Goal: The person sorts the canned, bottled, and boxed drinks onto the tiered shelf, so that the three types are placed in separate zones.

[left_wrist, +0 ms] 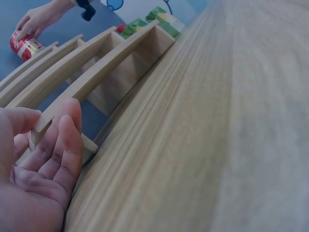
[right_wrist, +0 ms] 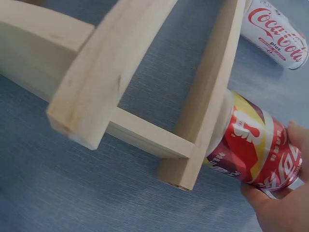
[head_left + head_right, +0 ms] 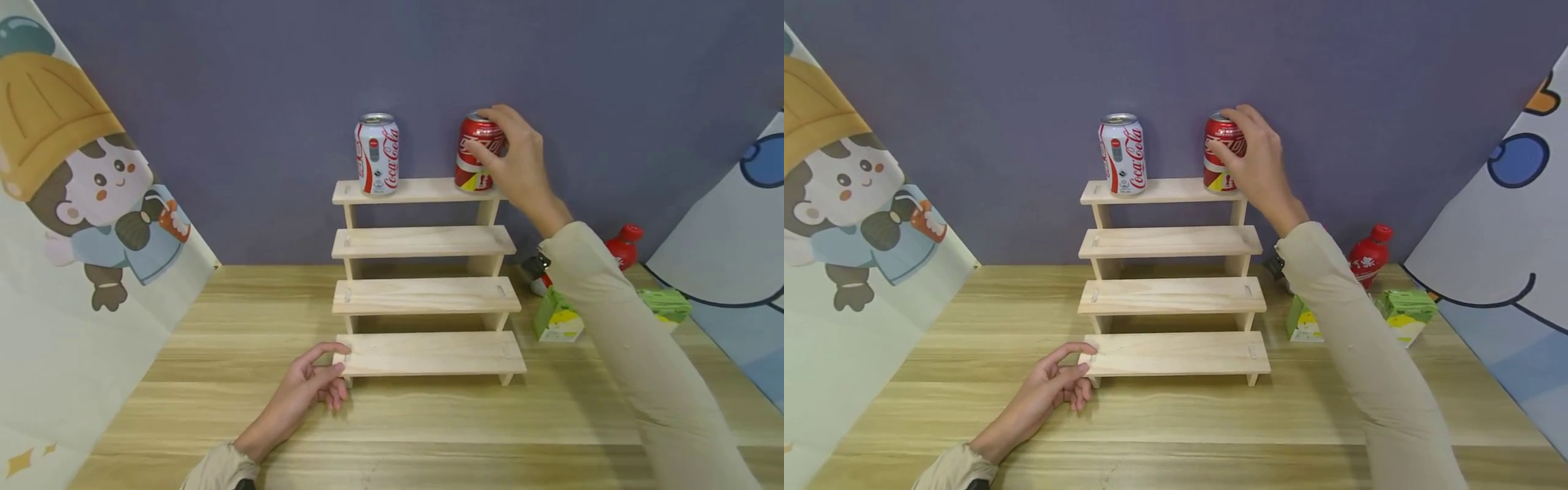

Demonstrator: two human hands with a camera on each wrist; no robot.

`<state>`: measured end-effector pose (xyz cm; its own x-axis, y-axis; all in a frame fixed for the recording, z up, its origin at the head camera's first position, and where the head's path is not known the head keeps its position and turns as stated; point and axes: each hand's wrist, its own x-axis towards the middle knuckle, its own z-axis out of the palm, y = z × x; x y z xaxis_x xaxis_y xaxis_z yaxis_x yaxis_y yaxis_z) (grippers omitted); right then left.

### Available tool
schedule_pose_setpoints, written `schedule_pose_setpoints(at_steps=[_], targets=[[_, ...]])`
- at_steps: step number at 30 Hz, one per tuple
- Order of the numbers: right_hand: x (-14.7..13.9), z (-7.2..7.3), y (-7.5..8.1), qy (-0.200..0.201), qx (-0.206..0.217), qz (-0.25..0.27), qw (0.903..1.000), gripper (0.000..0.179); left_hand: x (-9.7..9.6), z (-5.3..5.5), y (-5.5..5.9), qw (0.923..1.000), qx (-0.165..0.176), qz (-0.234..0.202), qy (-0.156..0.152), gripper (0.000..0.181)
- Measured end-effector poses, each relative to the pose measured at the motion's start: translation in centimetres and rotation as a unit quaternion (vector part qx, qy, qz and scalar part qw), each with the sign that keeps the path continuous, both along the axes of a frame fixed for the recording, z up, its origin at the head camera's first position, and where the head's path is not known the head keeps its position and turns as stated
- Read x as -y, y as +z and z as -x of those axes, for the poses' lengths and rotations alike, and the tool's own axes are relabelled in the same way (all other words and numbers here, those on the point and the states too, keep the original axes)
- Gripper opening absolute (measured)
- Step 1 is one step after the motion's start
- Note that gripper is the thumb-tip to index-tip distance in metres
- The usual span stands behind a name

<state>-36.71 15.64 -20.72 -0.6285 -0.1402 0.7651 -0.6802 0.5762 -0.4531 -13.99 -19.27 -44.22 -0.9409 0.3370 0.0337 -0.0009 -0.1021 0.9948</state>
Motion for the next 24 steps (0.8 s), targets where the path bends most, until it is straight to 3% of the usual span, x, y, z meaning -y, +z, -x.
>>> schedule_pose_setpoints(at_steps=[10,15,24], targets=[[0.0,0.2,-0.6,-0.004,0.011,-0.003,0.9999,0.050,0.0,0.1,-0.1,1.0000,-0.003,-0.002,-0.003,0.040],[-0.8,0.2,-0.3,0.001,0.002,-0.043,0.9991,0.052,-0.1,0.2,-0.1,1.0000,-0.006,-0.004,-0.006,0.040],[-1.9,-0.9,-0.3,0.022,0.044,-0.110,0.9927,0.074,-0.1,0.1,-0.1,1.0000,0.004,0.001,0.000,0.040]])
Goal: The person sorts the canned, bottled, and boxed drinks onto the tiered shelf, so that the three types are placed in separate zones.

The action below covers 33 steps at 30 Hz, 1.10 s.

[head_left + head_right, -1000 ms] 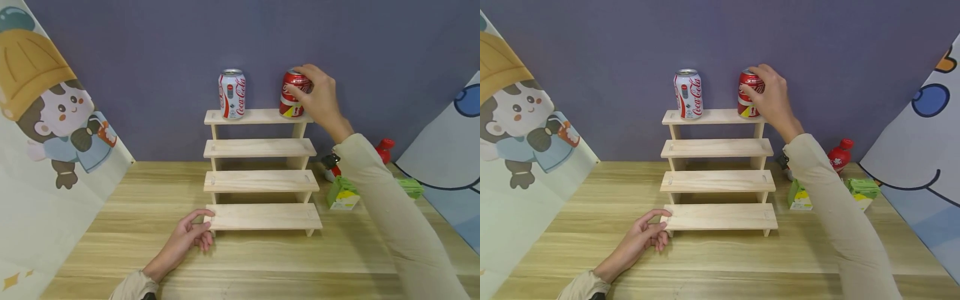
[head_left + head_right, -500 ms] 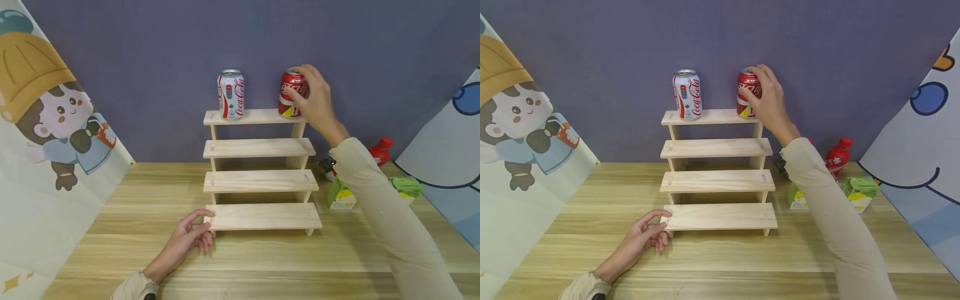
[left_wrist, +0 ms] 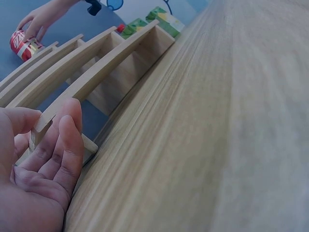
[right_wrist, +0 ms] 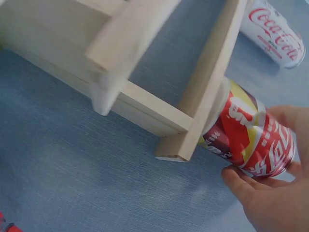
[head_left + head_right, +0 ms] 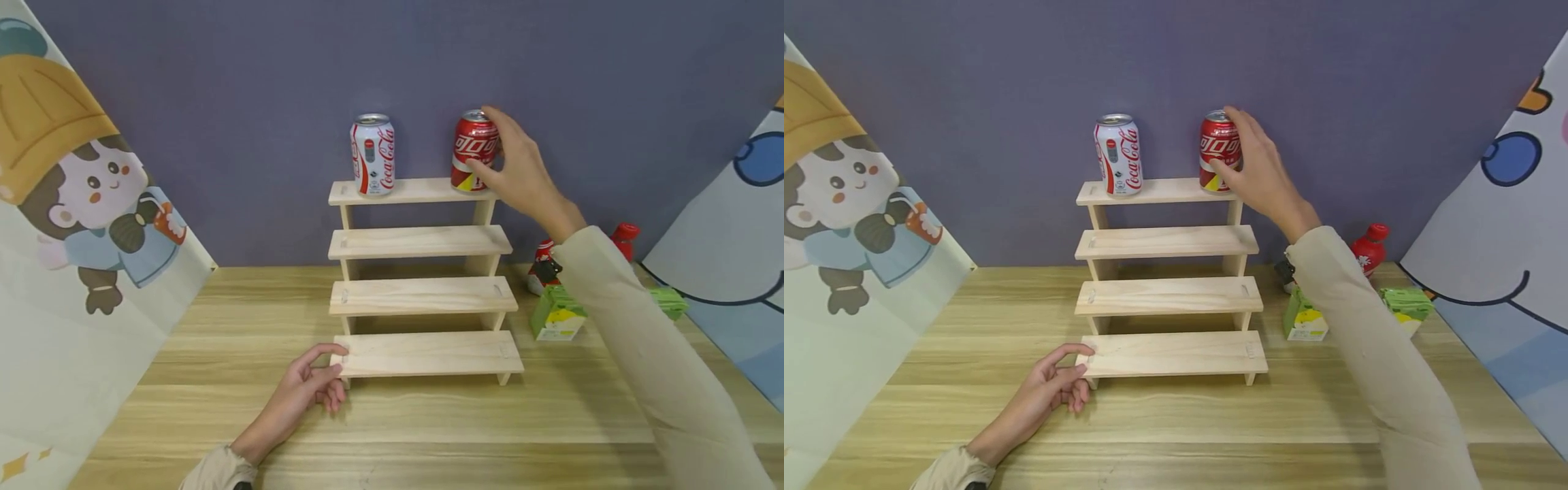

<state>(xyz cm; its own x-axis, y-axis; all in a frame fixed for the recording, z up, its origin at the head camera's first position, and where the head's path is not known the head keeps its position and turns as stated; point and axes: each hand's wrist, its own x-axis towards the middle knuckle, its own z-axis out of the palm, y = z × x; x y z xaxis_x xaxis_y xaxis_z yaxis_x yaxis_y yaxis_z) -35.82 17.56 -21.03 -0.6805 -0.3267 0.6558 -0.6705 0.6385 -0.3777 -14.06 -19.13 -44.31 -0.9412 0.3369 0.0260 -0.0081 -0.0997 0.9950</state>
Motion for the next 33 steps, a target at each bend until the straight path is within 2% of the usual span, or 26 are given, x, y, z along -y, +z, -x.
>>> schedule_pose_setpoints(at_steps=[6,12,21,33], targets=[[-0.3,-1.2,-0.8,-0.004,-0.014,-0.013,0.9998,0.080,0.0,0.0,0.0,0.9999,-0.007,-0.005,-0.006,0.040],[-1.1,-2.9,-1.1,-0.015,-0.016,-0.031,0.9993,0.075,0.1,0.1,-0.1,0.9999,-0.009,-0.007,-0.005,0.040],[-2.3,-5.0,-2.0,-0.018,-0.043,-0.050,0.9976,0.064,0.1,0.0,0.0,0.9999,-0.007,0.008,0.002,0.040],[-3.6,-6.8,-2.7,-0.028,-0.045,-0.072,0.9960,0.061,0.0,0.0,0.2,1.0000,-0.002,0.009,0.002,0.040]])
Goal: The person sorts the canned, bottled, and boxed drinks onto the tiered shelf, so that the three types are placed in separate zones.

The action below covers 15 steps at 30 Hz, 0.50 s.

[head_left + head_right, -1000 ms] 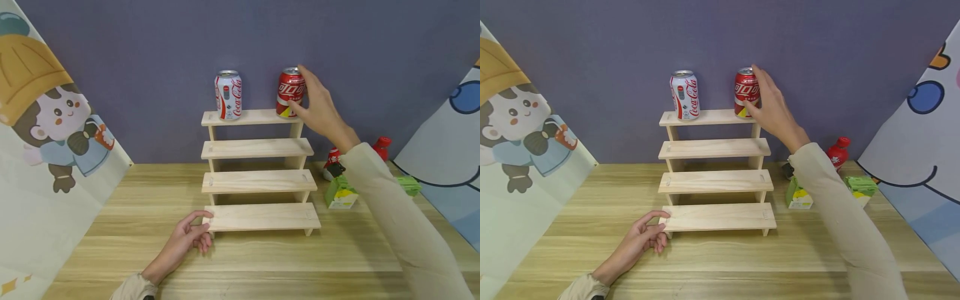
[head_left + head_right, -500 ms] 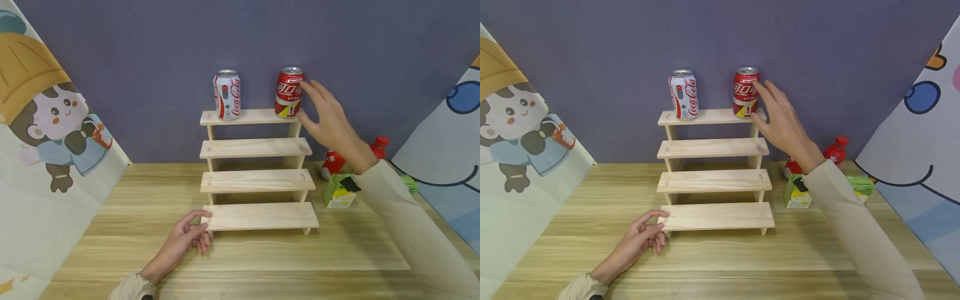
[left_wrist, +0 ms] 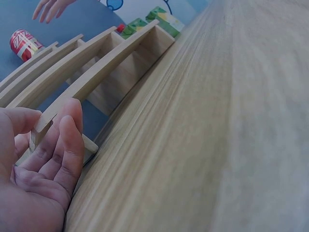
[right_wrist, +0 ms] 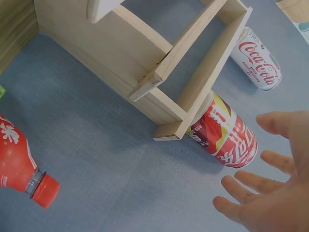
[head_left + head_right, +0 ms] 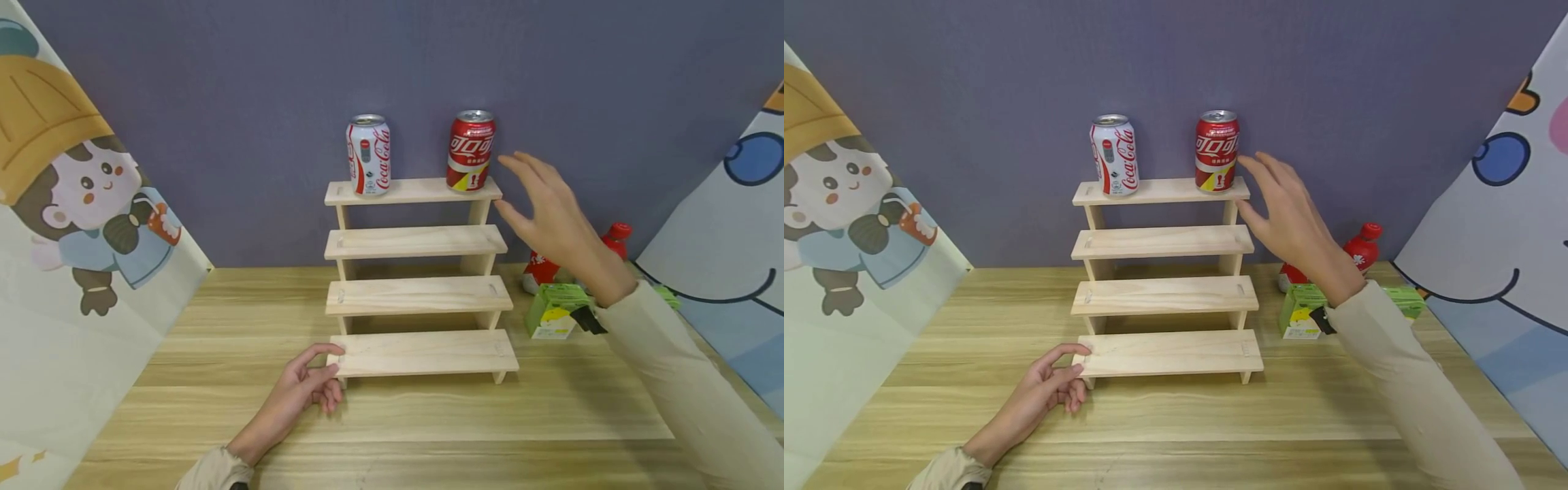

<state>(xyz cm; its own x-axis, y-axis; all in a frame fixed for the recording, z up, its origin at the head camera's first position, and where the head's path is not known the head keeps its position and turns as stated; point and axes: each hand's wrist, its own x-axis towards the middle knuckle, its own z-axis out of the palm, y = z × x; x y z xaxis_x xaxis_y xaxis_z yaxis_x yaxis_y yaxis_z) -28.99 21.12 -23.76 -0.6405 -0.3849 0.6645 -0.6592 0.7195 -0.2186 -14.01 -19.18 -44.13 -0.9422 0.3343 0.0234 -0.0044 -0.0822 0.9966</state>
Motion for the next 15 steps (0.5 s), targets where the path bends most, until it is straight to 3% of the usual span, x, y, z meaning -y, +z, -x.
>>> schedule_pose_setpoints(at_steps=[15], targets=[[-1.2,-2.2,-1.7,0.002,0.004,0.007,1.0000,0.058,0.1,0.2,-0.1,1.0000,0.004,-0.003,0.000,0.040]])
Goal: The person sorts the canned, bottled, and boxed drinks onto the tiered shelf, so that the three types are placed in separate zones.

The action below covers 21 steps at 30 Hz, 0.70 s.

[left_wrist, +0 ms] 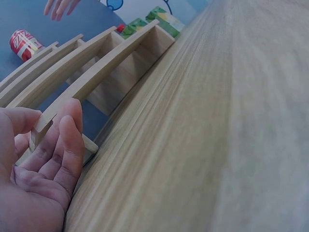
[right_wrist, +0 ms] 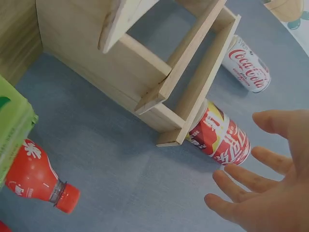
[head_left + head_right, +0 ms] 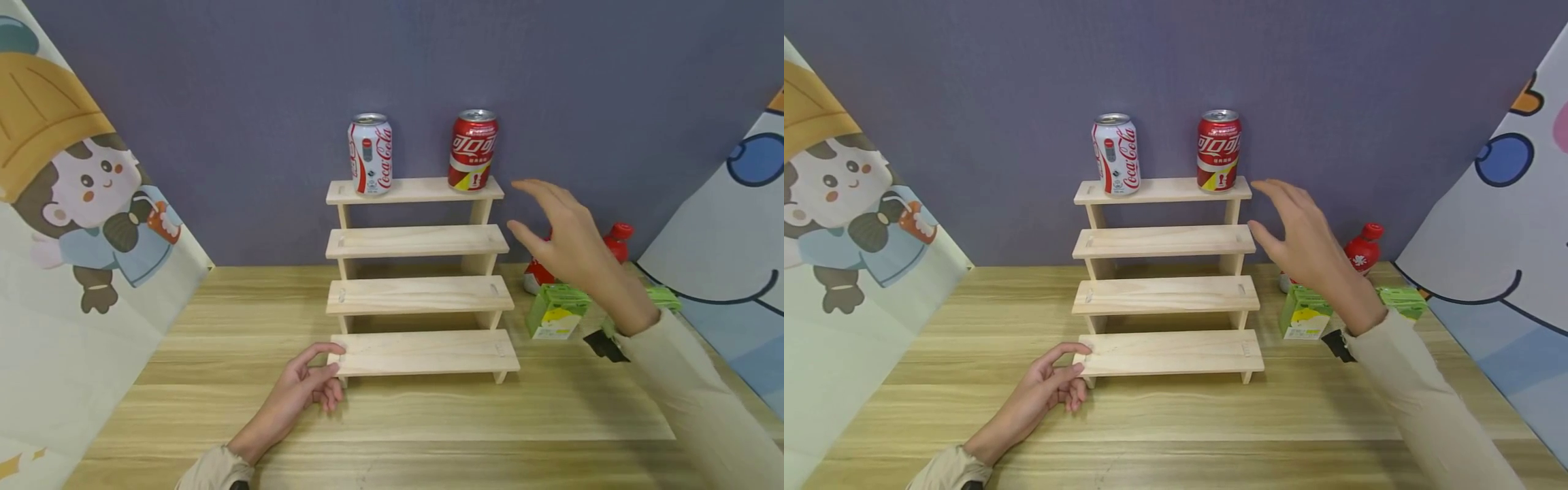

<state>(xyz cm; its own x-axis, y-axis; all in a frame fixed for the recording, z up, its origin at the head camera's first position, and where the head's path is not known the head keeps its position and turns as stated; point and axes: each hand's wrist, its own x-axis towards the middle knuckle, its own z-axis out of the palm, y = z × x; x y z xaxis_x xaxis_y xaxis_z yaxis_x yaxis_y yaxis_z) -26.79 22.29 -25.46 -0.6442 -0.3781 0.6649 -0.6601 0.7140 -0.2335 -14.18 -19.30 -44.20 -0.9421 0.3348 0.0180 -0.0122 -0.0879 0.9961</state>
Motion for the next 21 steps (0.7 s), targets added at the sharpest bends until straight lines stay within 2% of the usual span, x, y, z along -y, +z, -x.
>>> schedule_pose_setpoints(at_steps=[11,21], targets=[[-0.6,-2.3,-1.4,-0.011,0.020,0.000,0.9998,0.057,0.2,0.2,0.0,0.9999,-0.006,-0.008,-0.010,0.040],[-1.9,-3.4,-3.4,-0.033,0.051,0.005,0.9981,0.053,0.3,0.2,0.0,0.9999,0.003,-0.004,-0.009,0.040]])
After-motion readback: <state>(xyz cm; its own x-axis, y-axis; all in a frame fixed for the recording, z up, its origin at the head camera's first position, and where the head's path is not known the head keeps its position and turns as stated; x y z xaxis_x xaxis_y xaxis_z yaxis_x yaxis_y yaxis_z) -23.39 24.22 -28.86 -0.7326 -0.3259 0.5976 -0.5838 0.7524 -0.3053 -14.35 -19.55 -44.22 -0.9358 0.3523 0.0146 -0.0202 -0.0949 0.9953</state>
